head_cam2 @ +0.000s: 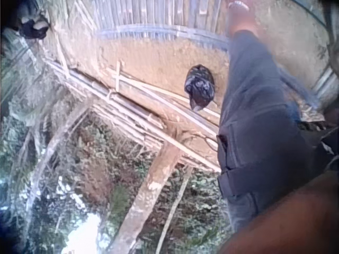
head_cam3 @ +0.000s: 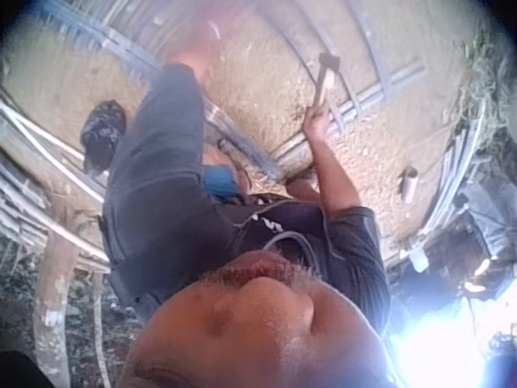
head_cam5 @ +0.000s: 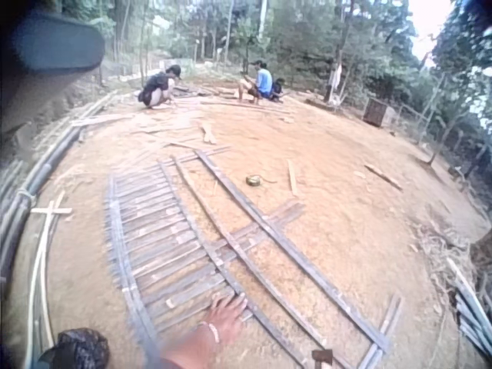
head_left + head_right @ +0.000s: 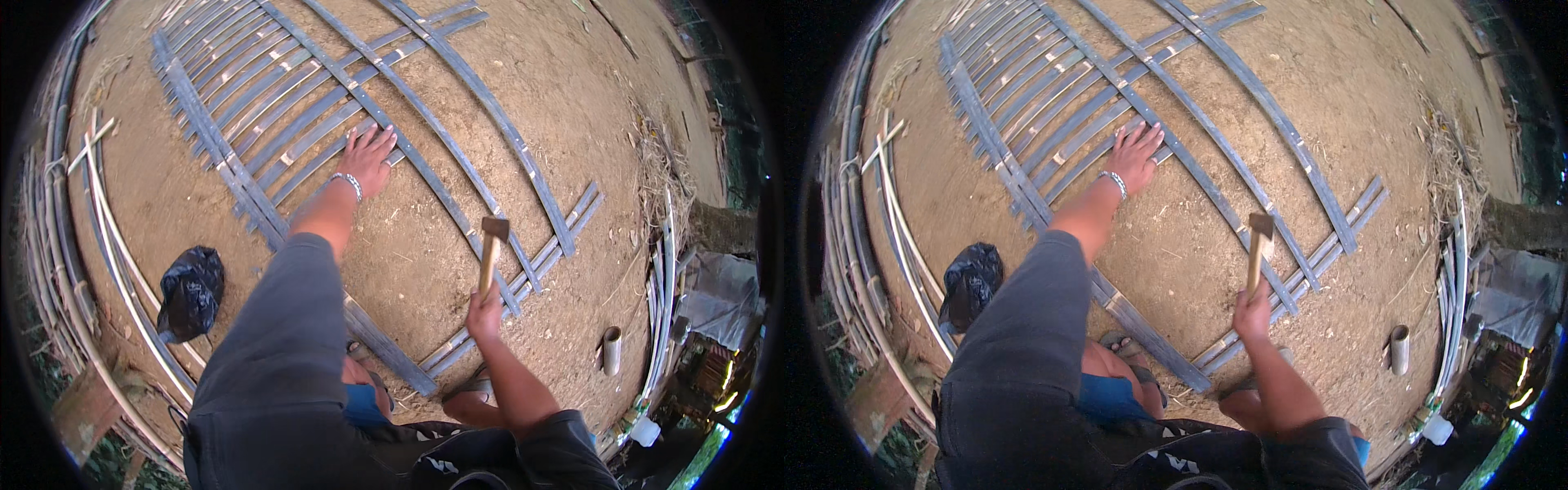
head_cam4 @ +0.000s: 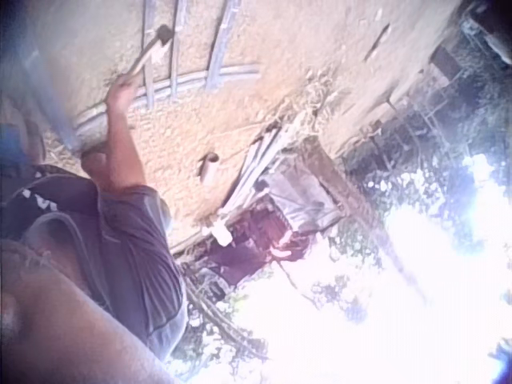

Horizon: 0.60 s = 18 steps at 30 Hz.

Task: The person assembles a bamboo structure on the ground by placing thin bamboo strips across a metal frame. They use a hammer to drive nails into the intersections to secure the strips in place. The person repeatedly picks up nails and hammers them into the frame throughout the process.

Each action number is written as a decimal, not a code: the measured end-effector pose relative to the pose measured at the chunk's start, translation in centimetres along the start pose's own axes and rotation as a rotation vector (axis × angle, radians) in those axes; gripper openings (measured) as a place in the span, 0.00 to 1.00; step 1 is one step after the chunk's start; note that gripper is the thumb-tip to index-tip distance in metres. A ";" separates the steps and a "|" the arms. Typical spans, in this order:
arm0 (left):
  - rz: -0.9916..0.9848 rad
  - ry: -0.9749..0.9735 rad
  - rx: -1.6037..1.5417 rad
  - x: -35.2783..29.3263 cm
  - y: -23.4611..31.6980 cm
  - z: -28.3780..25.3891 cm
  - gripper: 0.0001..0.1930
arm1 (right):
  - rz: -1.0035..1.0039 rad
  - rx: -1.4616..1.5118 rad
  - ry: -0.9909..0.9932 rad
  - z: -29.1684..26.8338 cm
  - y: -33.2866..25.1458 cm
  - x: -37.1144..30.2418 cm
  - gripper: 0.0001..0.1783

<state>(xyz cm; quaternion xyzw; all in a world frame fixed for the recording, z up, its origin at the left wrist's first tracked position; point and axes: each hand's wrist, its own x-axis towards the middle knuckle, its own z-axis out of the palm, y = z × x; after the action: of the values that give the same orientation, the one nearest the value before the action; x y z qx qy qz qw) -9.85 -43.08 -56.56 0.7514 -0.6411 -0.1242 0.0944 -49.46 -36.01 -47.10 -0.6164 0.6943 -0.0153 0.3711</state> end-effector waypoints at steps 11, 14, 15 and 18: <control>-0.335 0.062 -0.177 -18.9 -3.5 -6.1 0.22 | -0.557 -0.588 -0.289 -2.8 5.8 2.3 0.32; -0.588 0.294 -0.186 -23.0 -2.2 -2.5 0.20 | -0.698 -0.666 -0.398 -4.1 6.3 3.5 0.32; -0.677 0.420 -0.197 -24.2 -1.9 -1.4 0.20 | -0.710 -0.684 -0.427 -4.2 6.1 3.6 0.32; -1.050 0.585 -0.169 -25.6 -3.3 0.7 0.18 | -0.728 -0.759 -0.462 -4.4 6.3 3.1 0.32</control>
<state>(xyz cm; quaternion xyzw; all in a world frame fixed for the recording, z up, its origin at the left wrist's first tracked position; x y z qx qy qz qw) -10.69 -17.30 -56.57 0.9602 -0.1202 0.0069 0.2522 -57.08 -39.07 -48.45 -0.8930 0.2953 0.2433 0.2368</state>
